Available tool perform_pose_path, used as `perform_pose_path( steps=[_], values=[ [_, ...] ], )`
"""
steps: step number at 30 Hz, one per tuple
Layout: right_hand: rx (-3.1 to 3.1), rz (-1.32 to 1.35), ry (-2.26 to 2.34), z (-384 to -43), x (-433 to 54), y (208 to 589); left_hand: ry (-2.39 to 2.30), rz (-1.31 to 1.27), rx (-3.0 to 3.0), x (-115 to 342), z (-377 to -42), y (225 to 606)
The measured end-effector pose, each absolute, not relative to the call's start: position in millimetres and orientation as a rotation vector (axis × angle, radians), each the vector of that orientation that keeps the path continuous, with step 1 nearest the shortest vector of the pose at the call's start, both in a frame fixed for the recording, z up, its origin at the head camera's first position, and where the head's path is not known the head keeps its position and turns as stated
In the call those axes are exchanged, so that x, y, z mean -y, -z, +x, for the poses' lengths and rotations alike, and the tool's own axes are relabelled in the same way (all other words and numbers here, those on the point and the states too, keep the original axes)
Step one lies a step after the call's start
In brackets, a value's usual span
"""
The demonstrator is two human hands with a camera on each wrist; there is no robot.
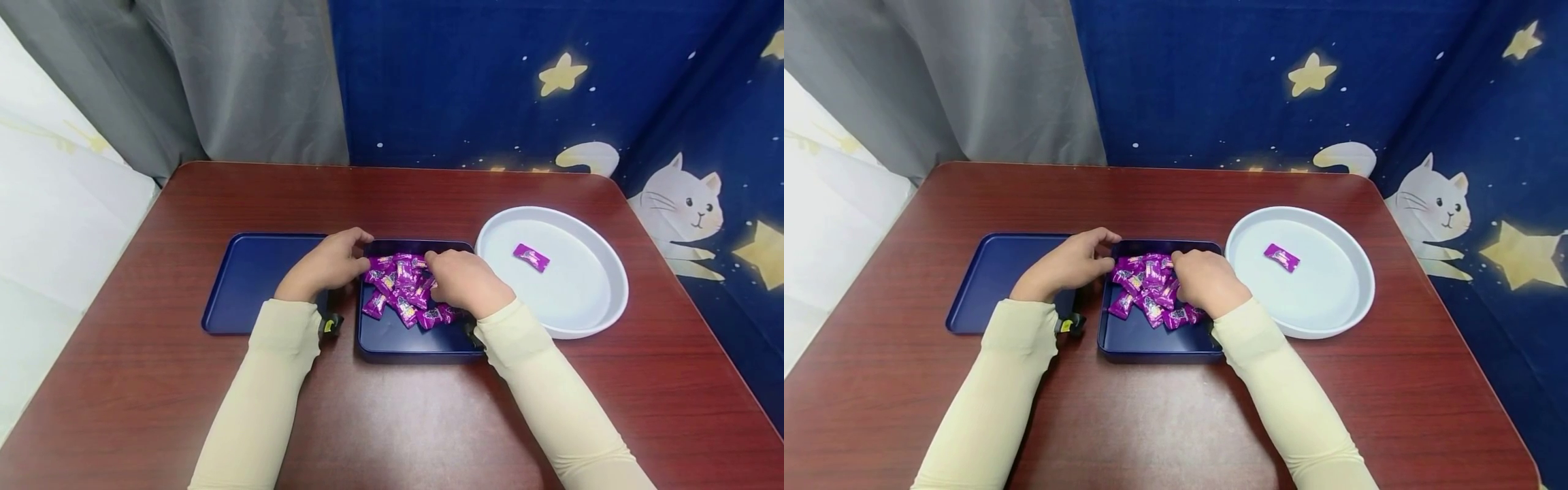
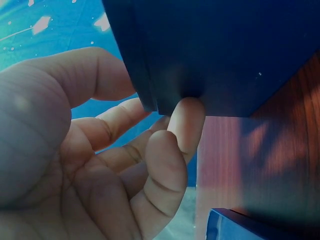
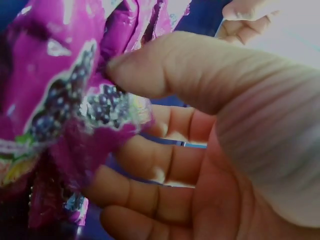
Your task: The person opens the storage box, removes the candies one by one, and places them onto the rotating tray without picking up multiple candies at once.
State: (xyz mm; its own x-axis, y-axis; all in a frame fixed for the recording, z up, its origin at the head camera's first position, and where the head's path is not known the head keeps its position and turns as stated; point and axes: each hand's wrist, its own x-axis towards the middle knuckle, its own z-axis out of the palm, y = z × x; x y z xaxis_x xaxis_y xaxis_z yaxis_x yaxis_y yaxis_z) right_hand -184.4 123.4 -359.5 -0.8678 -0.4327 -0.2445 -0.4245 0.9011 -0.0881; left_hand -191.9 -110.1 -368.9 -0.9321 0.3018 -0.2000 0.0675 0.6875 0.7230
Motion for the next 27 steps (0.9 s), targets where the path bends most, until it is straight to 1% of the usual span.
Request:
perform_pose_path(
  steps=[10,20,27],
  values=[
    [-2.831,-0.787,0.082,-186.5,-125.5,358.9,-1.082,0.301,-2.615,110.0,-192.1,367.9],
    [-2.812,-0.771,0.191,-186.8,-128.1,356.7,-1.093,0.302,-2.601,110.2,-191.5,367.8],
    [-2.812,-0.849,0.206,-187.5,-130.0,355.3,-1.078,0.319,-2.623,110.5,-193.4,371.5]
  ],
)
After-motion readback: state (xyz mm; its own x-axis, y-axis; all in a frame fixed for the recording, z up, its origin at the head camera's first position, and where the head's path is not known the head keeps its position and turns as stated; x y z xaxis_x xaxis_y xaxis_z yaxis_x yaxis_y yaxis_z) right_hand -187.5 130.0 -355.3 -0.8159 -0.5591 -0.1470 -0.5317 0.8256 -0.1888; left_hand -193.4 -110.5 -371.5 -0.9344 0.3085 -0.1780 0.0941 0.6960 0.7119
